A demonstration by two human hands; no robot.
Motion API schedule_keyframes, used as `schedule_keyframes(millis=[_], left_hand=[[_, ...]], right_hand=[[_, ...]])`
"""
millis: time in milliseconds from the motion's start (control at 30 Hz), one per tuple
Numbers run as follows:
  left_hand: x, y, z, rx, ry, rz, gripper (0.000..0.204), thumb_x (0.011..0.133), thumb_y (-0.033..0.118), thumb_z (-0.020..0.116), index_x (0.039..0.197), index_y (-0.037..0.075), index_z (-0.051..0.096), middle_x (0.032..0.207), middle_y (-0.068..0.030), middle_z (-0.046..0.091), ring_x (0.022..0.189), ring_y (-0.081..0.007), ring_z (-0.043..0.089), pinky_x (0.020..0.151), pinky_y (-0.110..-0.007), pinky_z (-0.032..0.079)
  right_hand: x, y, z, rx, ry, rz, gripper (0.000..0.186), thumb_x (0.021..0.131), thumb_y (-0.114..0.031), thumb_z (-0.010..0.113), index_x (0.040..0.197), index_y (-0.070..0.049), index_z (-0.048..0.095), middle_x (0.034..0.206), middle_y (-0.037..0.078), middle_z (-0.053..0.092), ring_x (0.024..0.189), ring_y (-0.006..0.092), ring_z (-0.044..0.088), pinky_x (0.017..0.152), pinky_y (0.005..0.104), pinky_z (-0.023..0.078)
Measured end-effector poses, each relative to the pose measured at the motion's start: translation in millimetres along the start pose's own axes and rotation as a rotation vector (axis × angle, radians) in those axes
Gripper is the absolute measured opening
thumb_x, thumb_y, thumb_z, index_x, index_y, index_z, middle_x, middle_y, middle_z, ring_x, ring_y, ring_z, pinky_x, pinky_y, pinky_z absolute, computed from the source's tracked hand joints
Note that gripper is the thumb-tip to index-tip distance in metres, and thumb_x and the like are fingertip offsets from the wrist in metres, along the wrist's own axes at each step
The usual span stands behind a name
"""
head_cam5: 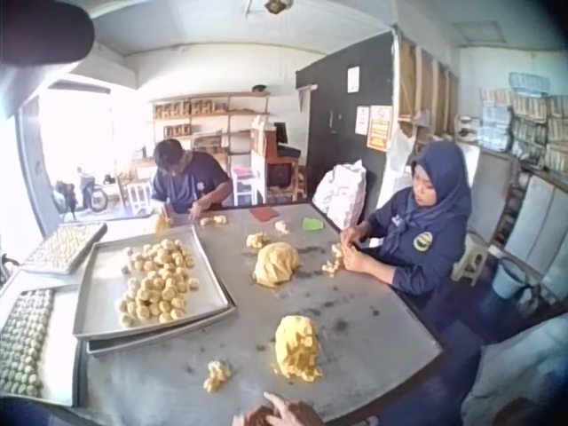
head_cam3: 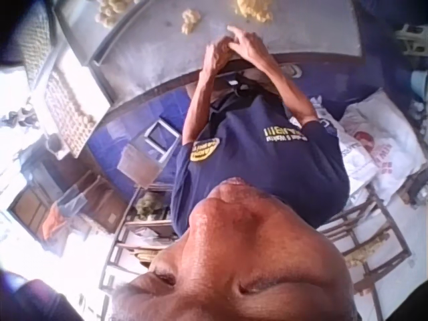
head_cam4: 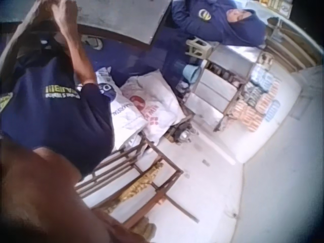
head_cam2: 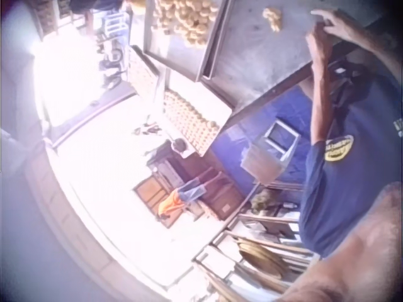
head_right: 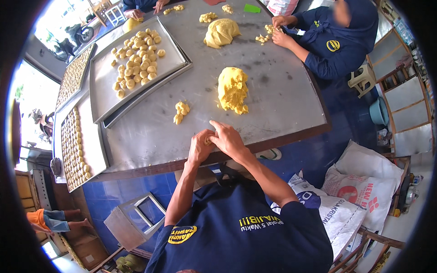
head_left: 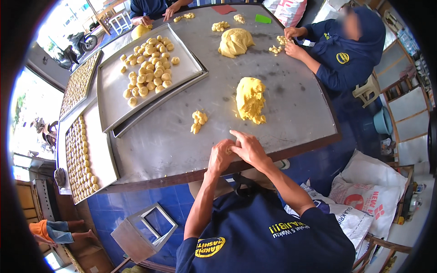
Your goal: The person shapes pastries by separating portions of dough and filling, wrapping the dough around the filling by hand, and rolling them into balls on the table.
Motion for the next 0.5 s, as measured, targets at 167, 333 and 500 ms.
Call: schedule_keyframes(millis=[167,333,500], left_hand=[[-2,9,4,0.081,-0.029,-0.066,0.021,0.09,0.019,0.076,0.093,-0.001,0.07,0.085,-0.0185,0.07,0.082,-0.0379,0.068,0.076,-0.042,0.054],[1,2,1,-0.231,0.185,-0.094,0.039,0.104,0.032,0.06,0.088,-0.003,0.069,0.079,-0.0126,0.068,0.074,-0.0277,0.067,0.073,-0.041,0.051],[-2,-22,-1,-0.492,0.075,-0.276,0.037,0.11,0.033,0.052,0.096,0.002,0.067,0.071,0.0011,0.05,0.068,-0.0096,0.045,0.064,-0.027,0.04]], right_hand=[[31,19,-24,-0.099,0.068,-0.166,0.049,0.086,-0.003,0.071,0.134,-0.005,0.06,0.11,0.021,0.062,0.101,0.037,0.064,0.09,0.0456,0.053],[99,37,-78,-0.444,0.436,-0.218,0.072,0.08,-0.011,0.082,0.143,0.0,0.048,0.144,0.024,0.048,0.138,0.0418,0.045,0.115,0.0445,0.043],[98,52,-56,-0.526,0.522,-0.151,0.056,0.084,-0.012,0.076,0.135,-0.002,0.054,0.136,0.019,0.055,0.127,0.0378,0.055,0.103,0.0453,0.052]])
Point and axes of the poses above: each hand's wrist, its own x-axis towards the middle knuckle, its own z-axis out of the palm, y = z × x, the point moved 3 cm from there along x, towards the middle knuckle
